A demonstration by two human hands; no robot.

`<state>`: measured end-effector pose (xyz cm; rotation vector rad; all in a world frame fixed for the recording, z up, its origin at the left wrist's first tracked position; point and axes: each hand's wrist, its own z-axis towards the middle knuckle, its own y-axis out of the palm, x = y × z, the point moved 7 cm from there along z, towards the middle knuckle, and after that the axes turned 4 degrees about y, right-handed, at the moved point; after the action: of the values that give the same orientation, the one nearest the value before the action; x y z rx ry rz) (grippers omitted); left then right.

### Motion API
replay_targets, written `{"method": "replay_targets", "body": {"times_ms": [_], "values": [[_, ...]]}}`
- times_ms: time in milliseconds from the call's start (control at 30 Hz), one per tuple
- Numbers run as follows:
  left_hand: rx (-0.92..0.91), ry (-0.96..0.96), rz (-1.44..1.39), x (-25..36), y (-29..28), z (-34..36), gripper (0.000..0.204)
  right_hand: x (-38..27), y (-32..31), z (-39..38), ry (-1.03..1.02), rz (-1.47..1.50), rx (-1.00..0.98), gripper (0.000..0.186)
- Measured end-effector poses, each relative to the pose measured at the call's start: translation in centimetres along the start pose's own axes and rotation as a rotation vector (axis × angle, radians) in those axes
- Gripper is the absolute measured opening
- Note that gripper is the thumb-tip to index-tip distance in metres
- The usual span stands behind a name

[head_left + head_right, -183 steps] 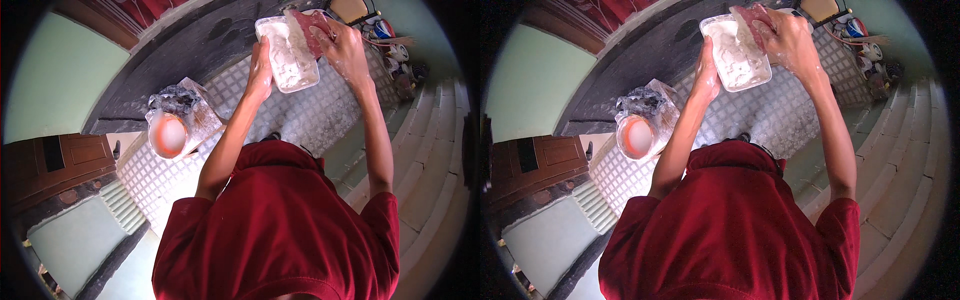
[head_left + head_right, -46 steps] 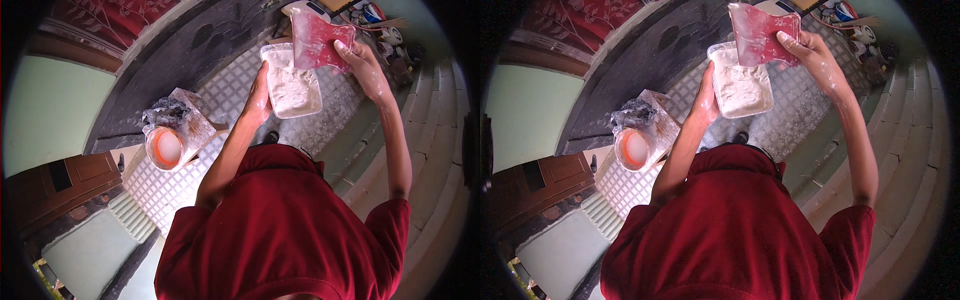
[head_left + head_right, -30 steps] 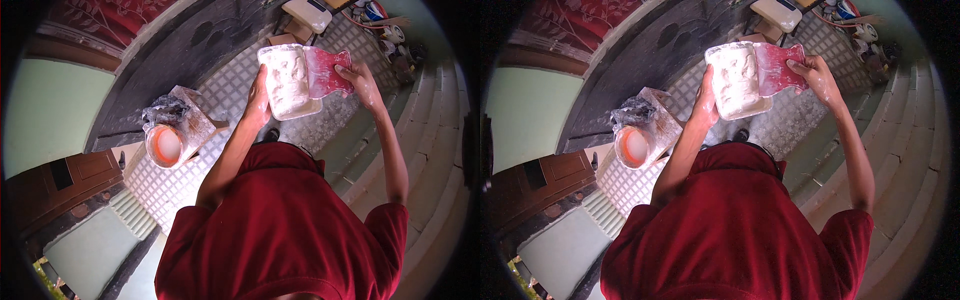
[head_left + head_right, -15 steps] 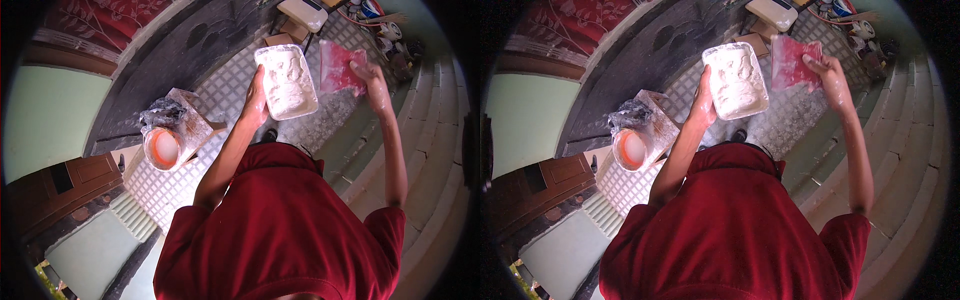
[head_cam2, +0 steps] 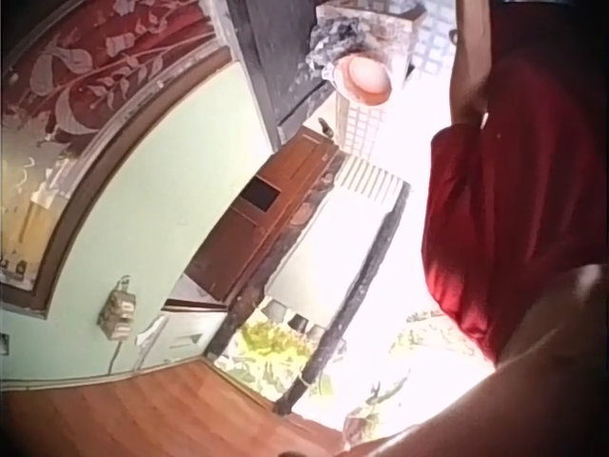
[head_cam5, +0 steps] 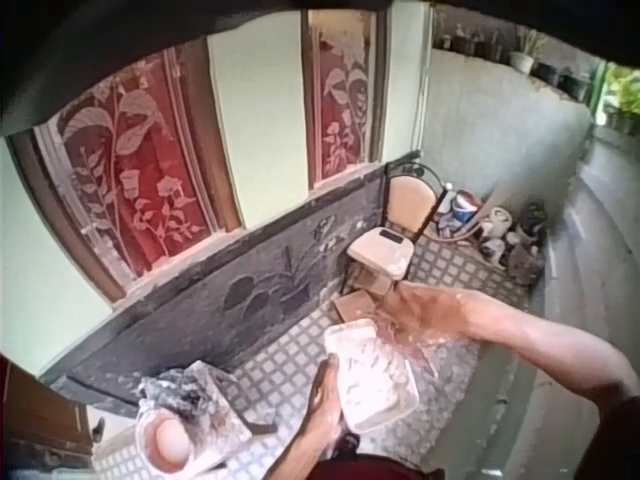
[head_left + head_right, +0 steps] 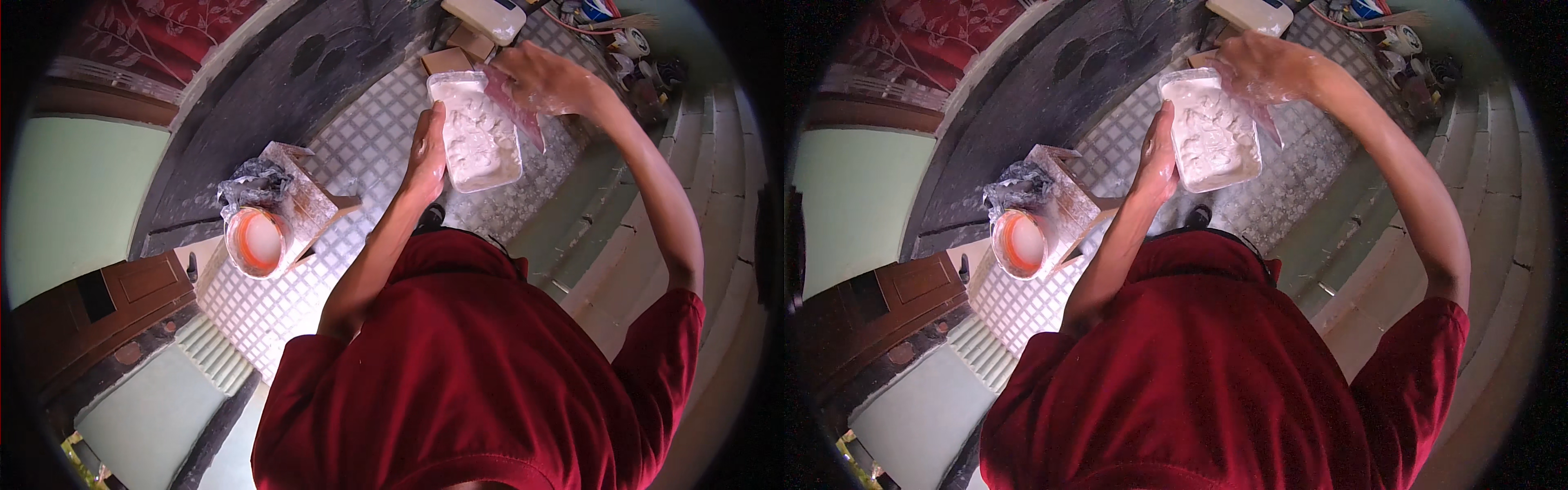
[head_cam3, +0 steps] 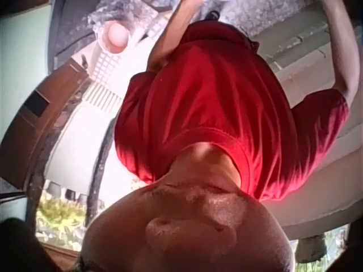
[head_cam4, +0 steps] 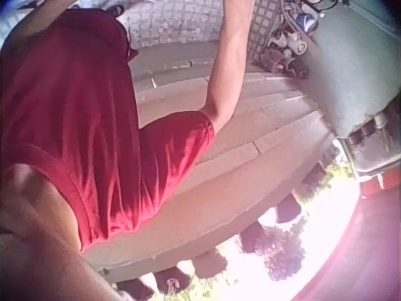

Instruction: Patching a crack in an outdoor masonry wall using a small scraper and filler.

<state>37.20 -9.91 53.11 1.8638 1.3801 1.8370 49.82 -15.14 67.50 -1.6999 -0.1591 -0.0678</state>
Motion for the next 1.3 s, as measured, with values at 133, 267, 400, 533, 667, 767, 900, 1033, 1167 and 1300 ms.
{"method": "replay_targets", "body": {"times_ms": [133,267,400,533,667,767,900,1033,1167,1300], "values": [[0.034,0.024,-0.013,-0.8,-0.2,0.5,0.056,1.0,2.8,-1.3,-0.186,-0.007,0.181,0.035],[0.051,0.069,-0.085,-0.3,-0.8,1.0,0.051,1.8,5.4,-3.4,0.363,0.897,-0.272,0.038],[0.035,0.016,-0.018,-0.4,-1.0,1.4,0.057,-0.2,3.1,-4.1,0.737,1.057,-0.206,0.044],[-0.034,-0.116,-0.049,-0.9,0.9,1.4,0.065,1.4,3.8,-5.1,0.67,1.111,-0.055,0.043],[-0.093,-0.167,-0.055,-1.4,1.7,1.8,0.065,3.1,-0.1,-4.8,0.591,0.881,-0.031,0.039],[-0.149,-0.205,-0.039,-1.8,2.9,2.0,0.064,4.7,0.8,-5.2,0.478,0.668,0.042,0.033],[-0.203,-0.187,0.082,-3.2,3.4,3.2,0.062,2.7,1.7,-5.6,0.162,0.443,0.435,0.029],[-0.161,-0.28,0.018,-4.8,3.2,3.6,0.063,0.3,2.2,-5.2,0.214,0.646,0.195,0.035],[-0.152,-0.315,0.01,-5.6,3.7,4.1,0.064,-1.1,1.7,-6.4,0.222,0.659,0.013,0.035],[-0.151,-0.276,-0.017,-5.6,5.4,4.5,0.065,1.0,-1.2,-8.5,0.286,0.579,0.066,0.033]]}}
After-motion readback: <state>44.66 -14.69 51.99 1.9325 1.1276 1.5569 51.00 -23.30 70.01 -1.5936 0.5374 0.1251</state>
